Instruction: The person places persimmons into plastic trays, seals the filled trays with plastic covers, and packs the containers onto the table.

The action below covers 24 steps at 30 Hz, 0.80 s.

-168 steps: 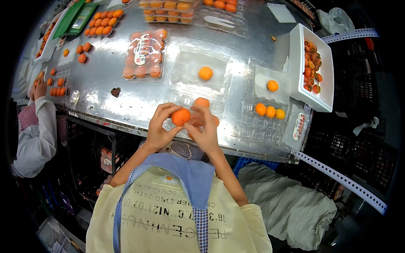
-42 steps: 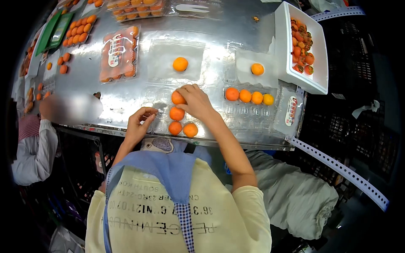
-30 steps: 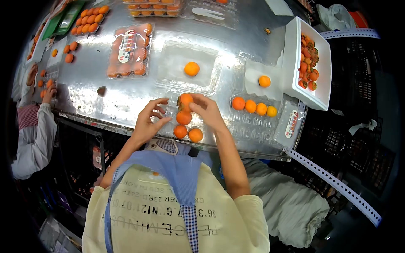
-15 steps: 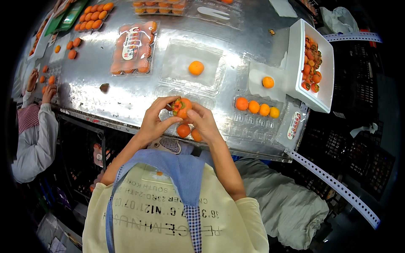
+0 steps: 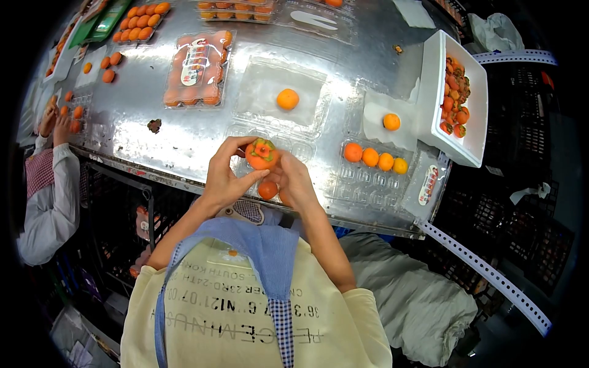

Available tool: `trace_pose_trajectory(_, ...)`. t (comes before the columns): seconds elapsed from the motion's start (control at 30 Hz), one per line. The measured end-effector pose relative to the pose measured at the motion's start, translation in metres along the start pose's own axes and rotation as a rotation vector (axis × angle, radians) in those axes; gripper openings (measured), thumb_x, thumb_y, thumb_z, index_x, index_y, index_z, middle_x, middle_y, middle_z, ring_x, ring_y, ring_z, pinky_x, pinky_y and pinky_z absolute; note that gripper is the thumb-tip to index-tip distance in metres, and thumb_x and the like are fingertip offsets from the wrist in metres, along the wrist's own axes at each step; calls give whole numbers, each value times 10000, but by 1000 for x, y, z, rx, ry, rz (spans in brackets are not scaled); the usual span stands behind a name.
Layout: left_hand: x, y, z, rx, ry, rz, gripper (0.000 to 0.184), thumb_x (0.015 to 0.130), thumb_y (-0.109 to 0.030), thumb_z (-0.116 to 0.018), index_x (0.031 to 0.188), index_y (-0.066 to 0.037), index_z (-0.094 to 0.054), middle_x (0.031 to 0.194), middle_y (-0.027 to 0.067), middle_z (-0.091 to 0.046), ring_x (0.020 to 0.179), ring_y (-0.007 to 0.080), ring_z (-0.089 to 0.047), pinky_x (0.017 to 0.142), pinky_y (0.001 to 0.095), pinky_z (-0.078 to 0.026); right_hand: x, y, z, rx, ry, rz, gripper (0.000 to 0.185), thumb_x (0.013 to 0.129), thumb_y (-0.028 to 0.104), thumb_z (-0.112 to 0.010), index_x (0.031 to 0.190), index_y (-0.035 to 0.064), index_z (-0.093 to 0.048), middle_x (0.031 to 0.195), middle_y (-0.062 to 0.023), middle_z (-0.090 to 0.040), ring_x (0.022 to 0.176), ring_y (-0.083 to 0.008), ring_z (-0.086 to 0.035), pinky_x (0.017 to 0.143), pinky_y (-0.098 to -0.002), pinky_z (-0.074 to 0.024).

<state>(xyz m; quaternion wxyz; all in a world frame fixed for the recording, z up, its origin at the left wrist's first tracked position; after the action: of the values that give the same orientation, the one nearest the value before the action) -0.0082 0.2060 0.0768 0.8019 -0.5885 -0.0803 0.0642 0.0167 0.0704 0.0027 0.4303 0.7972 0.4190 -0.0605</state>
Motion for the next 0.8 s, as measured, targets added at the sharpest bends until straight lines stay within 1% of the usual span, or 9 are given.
trace_pose_trajectory(0.1,-3,-10,-3,133,-41,-57,538,633,-84,-760,1124,-17,-550,1034,120,-545,914,228,-567,791,306,-466,-9,15,-6,-342,-31,158,460,897,202,-569,1239,-64,-415,1131,-144,-557,974,-194,-581,823,-313,-484)
trace_pose_trajectory(0.2,-11,-10,-16,210,-29,-71,537,629,-84,-754,1123,-29,-551,1034,126,-525,895,239,-567,767,312,-475,-16,18,-8,-468,-65,208,479,855,86,-597,1252,-82,-388,1126,-152,-553,941,-196,-593,825,-313,-491)
trace_pose_trajectory(0.27,-13,-14,-24,252,-28,-111,513,645,-119,-750,1113,-50,-552,1032,125,-523,889,251,-574,739,327,-489,-21,18,-1,-433,-83,201,472,850,97,-598,1245,-81,-409,1092,-148,-570,902,-191,-601,796,-302,-495)
trace_pose_trajectory(0.4,-17,-14,-43,64,-9,2,520,677,-70,-747,1154,-42,-545,1063,123,-511,867,209,-552,765,311,-467,-31,38,52,-309,-167,278,431,841,105,-598,1208,-82,-471,1000,-136,-607,816,-168,-608,743,-277,-496)
trace_pose_trajectory(0.47,-20,-1,-48,55,-11,23,496,699,-67,-735,1155,-44,-543,1057,115,-519,867,205,-552,758,311,-464,-42,87,89,-212,-372,449,422,836,159,-612,1177,-69,-512,922,-98,-620,775,-142,-600,689,-265,-498)
trace_pose_trajectory(0.57,-26,10,-54,179,34,-11,411,715,-81,-705,1097,-35,-561,1000,131,-548,885,269,-550,761,339,-465,-64,188,162,-280,-550,644,414,839,235,-659,1116,-51,-544,875,-66,-611,755,-123,-592,650,-232,-495)
trace_pose_trajectory(0.63,-34,17,-59,300,44,-49,381,713,-70,-693,1069,-27,-565,979,136,-546,903,302,-530,782,361,-450,-79,254,205,-457,-773,762,439,819,250,-683,1106,-53,-547,861,-66,-612,738,-119,-589,640,-226,-488)
trace_pose_trajectory(0.73,-52,30,-66,440,54,-56,375,695,-55,-683,1051,-23,-569,1007,139,-533,944,330,-495,822,393,-421,-92,332,253,-814,-957,963,514,776,288,-722,1096,-72,-544,852,-76,-633,715,-161,-603,640,-259,-489)
trace_pose_trajectory(0.8,-57,26,-72,519,94,-62,373,688,-53,-686,1041,-19,-572,1027,139,-525,960,329,-484,824,394,-419,-97,360,270,-1018,-1094,914,560,741,307,-738,1111,-62,-539,892,-110,-628,777,-214,-602,695,-315,-487)
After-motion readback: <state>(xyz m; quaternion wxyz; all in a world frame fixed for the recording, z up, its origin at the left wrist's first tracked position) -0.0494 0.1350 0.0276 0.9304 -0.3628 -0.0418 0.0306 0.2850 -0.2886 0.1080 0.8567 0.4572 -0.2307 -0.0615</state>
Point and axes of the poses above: each hand's wrist, its own x-axis towards the middle knuckle, its own z-axis out of the back of the hand, y = z × x, the point moved 7 cm from there along x, towards the middle knuckle
